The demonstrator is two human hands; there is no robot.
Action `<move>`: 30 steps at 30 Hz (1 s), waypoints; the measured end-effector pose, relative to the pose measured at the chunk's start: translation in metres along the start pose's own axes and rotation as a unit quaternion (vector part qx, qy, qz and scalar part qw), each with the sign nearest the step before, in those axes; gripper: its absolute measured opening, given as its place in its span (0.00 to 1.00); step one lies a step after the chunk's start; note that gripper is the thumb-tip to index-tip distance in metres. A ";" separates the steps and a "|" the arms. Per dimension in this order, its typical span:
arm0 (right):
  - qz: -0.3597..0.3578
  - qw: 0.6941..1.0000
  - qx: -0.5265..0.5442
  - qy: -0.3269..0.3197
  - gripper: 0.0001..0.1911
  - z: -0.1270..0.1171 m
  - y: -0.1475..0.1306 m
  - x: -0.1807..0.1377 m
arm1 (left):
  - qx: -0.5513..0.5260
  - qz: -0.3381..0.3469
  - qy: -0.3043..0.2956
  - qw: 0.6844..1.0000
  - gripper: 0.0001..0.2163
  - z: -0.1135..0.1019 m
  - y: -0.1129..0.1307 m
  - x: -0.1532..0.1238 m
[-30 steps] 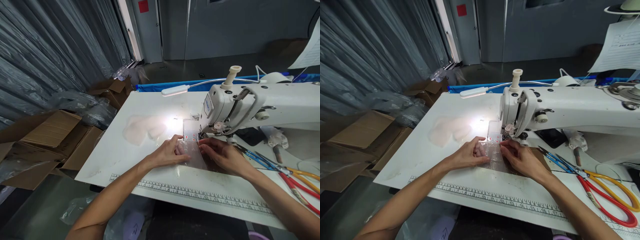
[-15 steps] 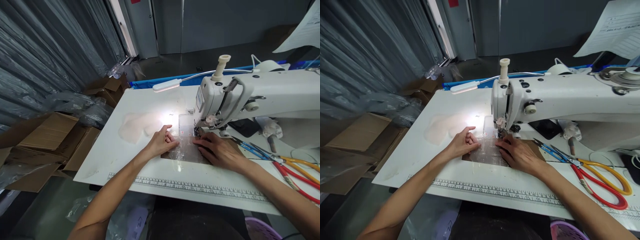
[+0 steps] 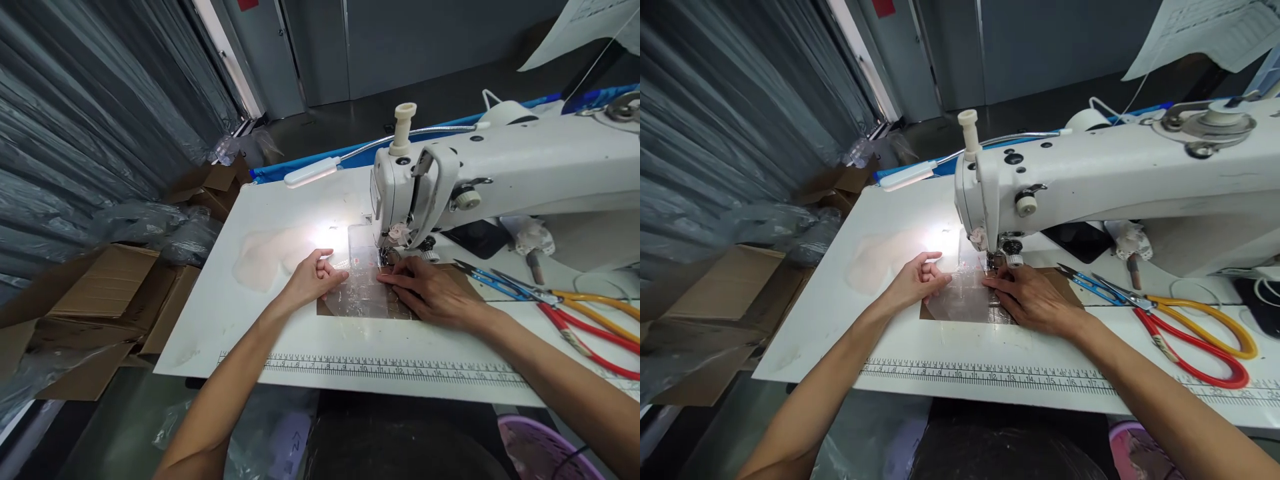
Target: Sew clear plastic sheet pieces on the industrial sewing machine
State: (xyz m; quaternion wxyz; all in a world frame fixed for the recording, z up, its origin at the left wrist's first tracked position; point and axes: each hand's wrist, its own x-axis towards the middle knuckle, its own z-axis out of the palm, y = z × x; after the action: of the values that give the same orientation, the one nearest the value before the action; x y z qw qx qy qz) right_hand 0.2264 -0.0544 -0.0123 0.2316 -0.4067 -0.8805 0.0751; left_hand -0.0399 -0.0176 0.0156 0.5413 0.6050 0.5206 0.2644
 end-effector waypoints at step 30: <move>0.002 0.996 0.052 -0.069 0.18 -0.003 0.000 -0.013 | 0.065 0.020 0.040 0.997 0.29 -0.001 -0.005 0.004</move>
State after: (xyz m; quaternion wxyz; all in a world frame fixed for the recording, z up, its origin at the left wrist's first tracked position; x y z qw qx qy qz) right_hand 0.2349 -0.0643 -0.0142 0.1909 -0.3893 -0.8887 0.1491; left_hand -0.0413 -0.0144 0.0102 0.4737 0.6383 0.5458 0.2650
